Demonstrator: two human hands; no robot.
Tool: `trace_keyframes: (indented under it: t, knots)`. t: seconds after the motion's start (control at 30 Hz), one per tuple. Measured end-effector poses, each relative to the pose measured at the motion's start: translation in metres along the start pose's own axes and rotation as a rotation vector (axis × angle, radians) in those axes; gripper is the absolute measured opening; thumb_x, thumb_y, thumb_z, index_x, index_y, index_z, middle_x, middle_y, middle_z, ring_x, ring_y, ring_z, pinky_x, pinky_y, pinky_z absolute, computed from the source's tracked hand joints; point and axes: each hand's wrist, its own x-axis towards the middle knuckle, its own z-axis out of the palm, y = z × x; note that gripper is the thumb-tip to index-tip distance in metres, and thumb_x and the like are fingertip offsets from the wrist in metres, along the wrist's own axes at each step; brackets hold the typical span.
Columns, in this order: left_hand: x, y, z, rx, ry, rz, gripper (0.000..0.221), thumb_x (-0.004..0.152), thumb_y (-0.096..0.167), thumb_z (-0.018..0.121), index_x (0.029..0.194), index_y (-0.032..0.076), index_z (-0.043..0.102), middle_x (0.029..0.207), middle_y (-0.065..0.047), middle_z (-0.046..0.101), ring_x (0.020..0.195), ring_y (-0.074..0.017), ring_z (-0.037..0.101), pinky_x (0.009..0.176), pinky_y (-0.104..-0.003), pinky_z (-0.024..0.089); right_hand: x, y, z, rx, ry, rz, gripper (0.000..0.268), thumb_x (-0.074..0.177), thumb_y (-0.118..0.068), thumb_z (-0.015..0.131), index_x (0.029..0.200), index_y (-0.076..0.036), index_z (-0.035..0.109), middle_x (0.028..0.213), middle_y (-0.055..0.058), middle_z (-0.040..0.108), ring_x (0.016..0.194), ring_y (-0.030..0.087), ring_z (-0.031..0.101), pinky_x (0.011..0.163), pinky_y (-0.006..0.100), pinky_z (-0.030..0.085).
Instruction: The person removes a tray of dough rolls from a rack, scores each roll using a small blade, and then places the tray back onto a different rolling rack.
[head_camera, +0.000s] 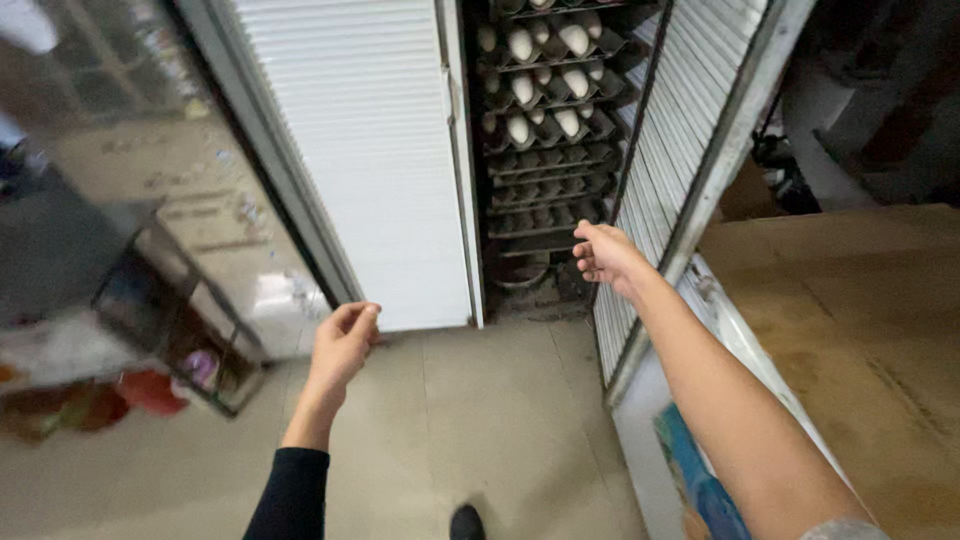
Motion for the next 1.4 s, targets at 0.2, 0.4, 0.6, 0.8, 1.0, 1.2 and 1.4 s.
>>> trace_keyframes:
  t: [0.2, 0.4, 0.6, 0.8, 1.0, 1.2, 1.4]
  knots:
    - [0.168, 0.032, 0.036, -0.014, -0.124, -0.045, 0.029, 0.097, 0.030, 0.063, 0.112, 0.006, 0.072, 0.077, -0.001, 0.065, 0.055, -0.0085, 0.042, 0.047, -0.026, 0.034, 0.087, -0.032, 0.011, 0.060, 0.128, -0.007, 0.025, 0.101, -0.035, 0.059, 0.106, -0.011, 0.061, 0.074, -0.001, 0.060, 0.057, 0.012, 0.056, 0.054, 0.031, 0.047]
    - [0.271, 0.036, 0.118, -0.074, -0.315, 0.054, 0.027, 0.099, 0.028, 0.062, 0.110, 0.006, 0.074, 0.077, 0.000, 0.064, 0.060, -0.0050, 0.048, 0.051, -0.023, 0.040, 0.182, -0.049, 0.002, 0.095, 0.221, 0.006, 0.019, 0.098, -0.031, 0.060, 0.108, -0.014, 0.063, 0.075, -0.001, 0.063, 0.059, 0.011, 0.058, 0.055, 0.032, 0.048]
    - [0.349, 0.016, 0.204, -0.160, -0.336, -0.033, 0.029, 0.098, 0.029, 0.063, 0.108, 0.003, 0.071, 0.074, -0.002, 0.065, 0.057, -0.0088, 0.050, 0.050, -0.026, 0.040, 0.303, -0.037, -0.028, 0.141, 0.215, 0.138, 0.036, 0.102, -0.040, 0.062, 0.121, -0.010, 0.062, 0.083, 0.001, 0.065, 0.071, 0.015, 0.063, 0.064, 0.036, 0.052]
    - [0.440, -0.021, 0.302, -0.162, -0.281, -0.191, 0.035, 0.099, 0.035, 0.062, 0.117, 0.005, 0.066, 0.081, -0.003, 0.070, 0.069, -0.0121, 0.067, 0.059, -0.029, 0.052, 0.433, -0.027, -0.072, 0.183, 0.181, 0.188, 0.069, 0.102, -0.048, 0.055, 0.158, -0.010, 0.039, 0.122, 0.009, 0.065, 0.104, 0.024, 0.067, 0.085, 0.042, 0.060]
    - [0.534, -0.076, 0.392, -0.295, -0.189, -0.282, 0.032, 0.091, 0.012, 0.059, 0.120, 0.001, 0.069, 0.097, -0.003, 0.075, 0.085, -0.0183, 0.071, 0.072, -0.037, 0.060, 0.548, -0.013, -0.094, 0.188, 0.222, 0.255, 0.074, 0.101, -0.051, 0.050, 0.162, -0.018, 0.026, 0.148, 0.014, 0.049, 0.123, 0.028, 0.060, 0.098, 0.043, 0.061]
    - [0.611, -0.135, 0.448, -0.474, -0.013, -0.691, 0.053, 0.097, 0.045, 0.066, 0.129, 0.002, 0.062, 0.107, -0.009, 0.068, 0.093, -0.0231, 0.067, 0.088, -0.050, 0.063, 0.617, 0.011, -0.112, 0.285, 0.245, 0.323, 0.067, 0.101, -0.053, 0.053, 0.154, -0.015, 0.039, 0.147, 0.014, 0.054, 0.121, 0.029, 0.064, 0.092, 0.046, 0.062]
    - [0.638, -0.173, 0.471, -0.785, -0.135, -0.543, 0.064, 0.097, 0.057, 0.054, 0.140, 0.010, 0.055, 0.121, -0.019, 0.071, 0.110, -0.0306, 0.071, 0.094, -0.044, 0.059, 0.667, 0.052, -0.118, 0.419, 0.171, 0.308, 0.053, 0.098, -0.042, 0.058, 0.143, -0.018, 0.050, 0.141, 0.011, 0.056, 0.121, 0.030, 0.065, 0.090, 0.048, 0.059]
